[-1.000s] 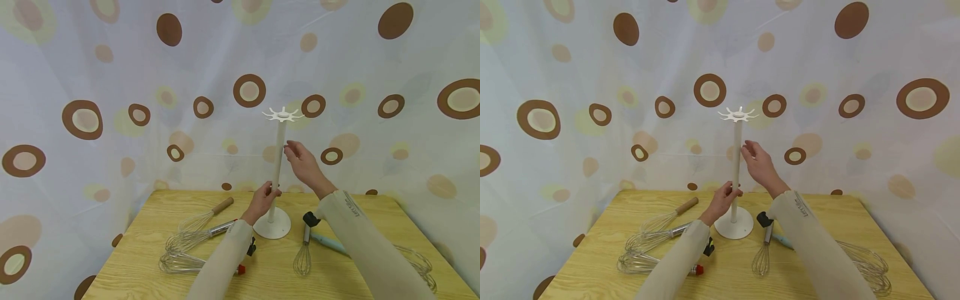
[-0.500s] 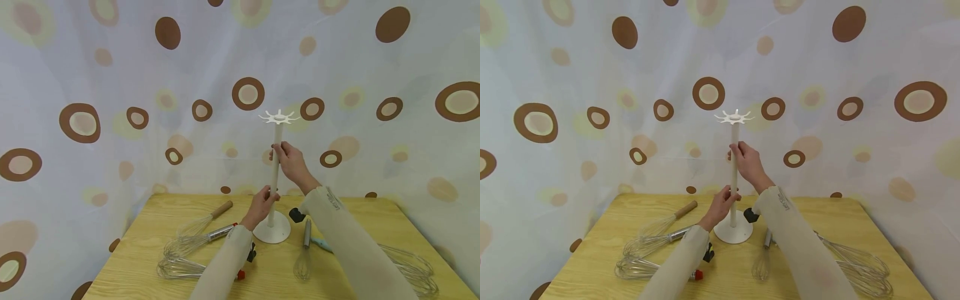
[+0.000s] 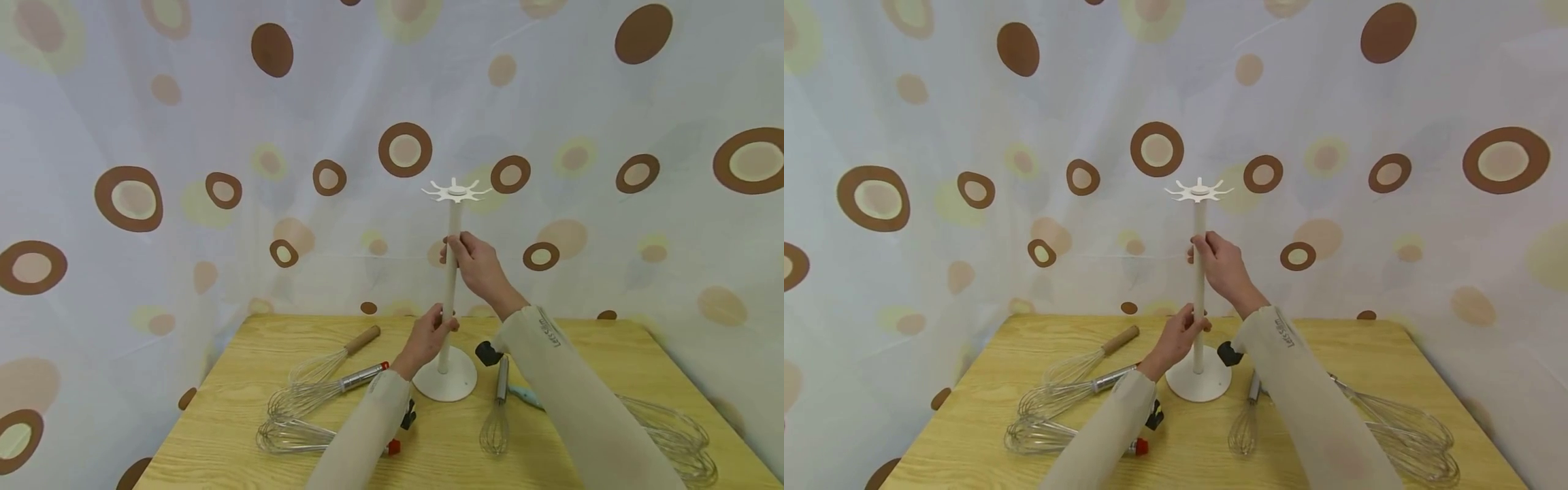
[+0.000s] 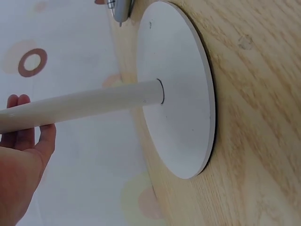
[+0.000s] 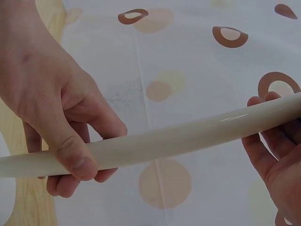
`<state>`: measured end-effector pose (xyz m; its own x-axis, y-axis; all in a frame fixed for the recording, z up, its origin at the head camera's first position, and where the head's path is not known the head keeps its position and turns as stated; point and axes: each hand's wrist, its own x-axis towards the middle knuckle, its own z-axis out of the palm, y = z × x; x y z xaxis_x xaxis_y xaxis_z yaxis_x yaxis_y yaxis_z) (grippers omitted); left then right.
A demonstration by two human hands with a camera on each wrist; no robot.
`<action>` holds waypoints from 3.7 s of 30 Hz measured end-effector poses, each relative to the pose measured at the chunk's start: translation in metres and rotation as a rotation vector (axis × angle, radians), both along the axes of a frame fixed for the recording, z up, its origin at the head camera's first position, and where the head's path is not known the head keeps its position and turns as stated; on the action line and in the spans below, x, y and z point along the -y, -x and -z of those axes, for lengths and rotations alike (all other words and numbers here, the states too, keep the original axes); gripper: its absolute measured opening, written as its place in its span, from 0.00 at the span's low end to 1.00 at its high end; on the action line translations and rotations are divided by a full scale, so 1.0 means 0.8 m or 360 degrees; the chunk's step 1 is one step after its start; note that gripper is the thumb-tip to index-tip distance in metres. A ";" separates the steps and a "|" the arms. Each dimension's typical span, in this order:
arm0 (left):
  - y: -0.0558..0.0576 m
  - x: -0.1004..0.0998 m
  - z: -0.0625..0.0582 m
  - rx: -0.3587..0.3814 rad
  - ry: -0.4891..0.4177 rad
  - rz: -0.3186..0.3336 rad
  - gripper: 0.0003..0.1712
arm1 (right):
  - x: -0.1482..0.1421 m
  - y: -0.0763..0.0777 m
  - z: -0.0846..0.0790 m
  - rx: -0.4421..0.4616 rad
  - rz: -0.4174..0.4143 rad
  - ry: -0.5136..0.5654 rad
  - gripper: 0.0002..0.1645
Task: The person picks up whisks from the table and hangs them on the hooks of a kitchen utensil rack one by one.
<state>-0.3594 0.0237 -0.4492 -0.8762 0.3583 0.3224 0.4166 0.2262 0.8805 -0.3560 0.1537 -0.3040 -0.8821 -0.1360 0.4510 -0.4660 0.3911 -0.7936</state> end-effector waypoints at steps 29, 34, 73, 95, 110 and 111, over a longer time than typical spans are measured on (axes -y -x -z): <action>-0.052 0.015 -0.003 0.0114 0.0147 0.0038 0.10 | 0.007 -0.058 -0.003 -0.0095 -0.0091 -0.0034 0.21; -0.064 0.018 -0.004 0.0080 0.0104 0.0041 0.08 | 0.006 -0.062 0.000 -0.0134 -0.0118 -0.0036 0.22; -0.095 0.046 -0.057 0.0138 -0.0036 0.0092 0.26 | -0.038 -0.105 0.024 -0.0101 -0.0200 -0.0433 0.21; -0.089 0.077 -0.227 -0.0386 -0.0467 0.0109 0.24 | -0.160 -0.101 0.118 0.0313 -0.0191 -0.1012 0.21; -0.084 0.068 -0.252 -0.0366 -0.0501 0.0057 0.21 | -0.205 -0.101 0.187 0.0559 -0.0378 -0.1132 0.29; -0.083 0.067 -0.253 -0.0371 -0.0511 0.0054 0.20 | -0.207 -0.101 0.189 0.0575 -0.0400 -0.1127 0.29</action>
